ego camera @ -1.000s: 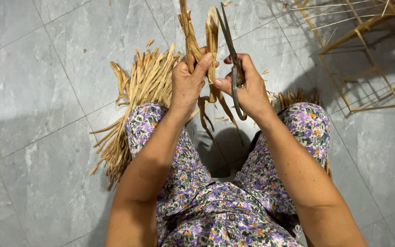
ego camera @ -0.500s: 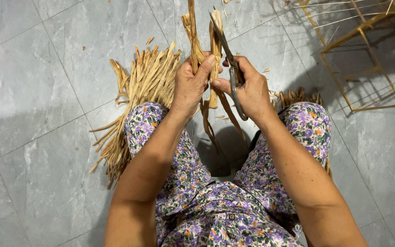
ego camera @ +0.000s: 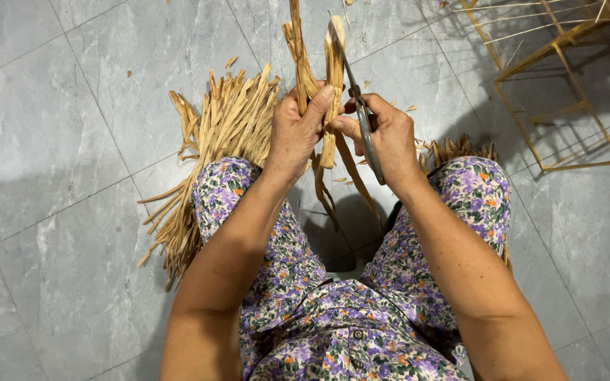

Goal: The person sits on a tiled floor and uses scissors to trim and separate dried plant strips. They repeatedly pick up bundles, cut them into smaller pieces, and place the trimmed pieces into a pile on the floor.

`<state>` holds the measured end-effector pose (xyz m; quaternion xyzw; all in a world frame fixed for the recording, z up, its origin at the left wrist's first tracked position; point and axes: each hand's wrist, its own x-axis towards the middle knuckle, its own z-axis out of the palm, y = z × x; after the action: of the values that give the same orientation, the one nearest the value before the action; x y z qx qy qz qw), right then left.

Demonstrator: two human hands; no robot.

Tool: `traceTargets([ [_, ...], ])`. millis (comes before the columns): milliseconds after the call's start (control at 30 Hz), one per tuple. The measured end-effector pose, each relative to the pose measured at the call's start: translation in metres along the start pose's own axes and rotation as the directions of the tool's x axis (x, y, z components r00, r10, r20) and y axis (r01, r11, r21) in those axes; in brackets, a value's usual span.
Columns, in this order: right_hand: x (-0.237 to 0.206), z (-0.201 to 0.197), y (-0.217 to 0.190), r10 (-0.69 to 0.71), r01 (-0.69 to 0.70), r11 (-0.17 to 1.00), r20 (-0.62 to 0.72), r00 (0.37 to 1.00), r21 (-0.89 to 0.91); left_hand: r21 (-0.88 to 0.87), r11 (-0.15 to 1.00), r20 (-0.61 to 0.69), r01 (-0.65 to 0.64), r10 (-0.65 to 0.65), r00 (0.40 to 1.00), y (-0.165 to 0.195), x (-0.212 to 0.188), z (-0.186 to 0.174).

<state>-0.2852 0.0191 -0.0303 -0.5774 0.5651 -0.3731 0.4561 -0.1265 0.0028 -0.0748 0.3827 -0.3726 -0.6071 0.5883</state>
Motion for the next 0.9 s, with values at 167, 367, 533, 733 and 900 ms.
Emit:
traceTargets([
  [167, 0.0, -0.003, 0.002, -0.136, 0.132, 0.986, -0.04, 0.99, -0.101, 0.138, 0.99, 0.015, 0.023, -0.025, 1.0, -0.001, -0.007, 0.002],
  [367, 0.0, -0.003, 0.004, -0.035, 0.034, 0.999, -0.049, 0.998, -0.008, 0.131, 0.991, 0.048, 0.004, -0.01, 0.999, -0.006, -0.009, 0.003],
  [533, 0.006, -0.004, 0.009, 0.02, -0.009, 0.988, -0.073, 0.997, 0.153, 0.175, 0.984, 0.018, 0.039, -0.042, 0.999, -0.007, -0.009, 0.004],
  [733, 0.007, -0.004, 0.019, -0.204, 0.234, 0.937, -0.137, 0.969, 0.258, 0.162, 0.985, -0.007, 0.057, -0.057, 0.998, -0.006, -0.008, 0.003],
  [900, 0.007, -0.006, 0.019, -0.255, 0.338, 0.894, -0.288, 0.923, 0.293, 0.234, 0.972, -0.012, 0.008, -0.005, 1.0, -0.018, -0.006, 0.004],
])
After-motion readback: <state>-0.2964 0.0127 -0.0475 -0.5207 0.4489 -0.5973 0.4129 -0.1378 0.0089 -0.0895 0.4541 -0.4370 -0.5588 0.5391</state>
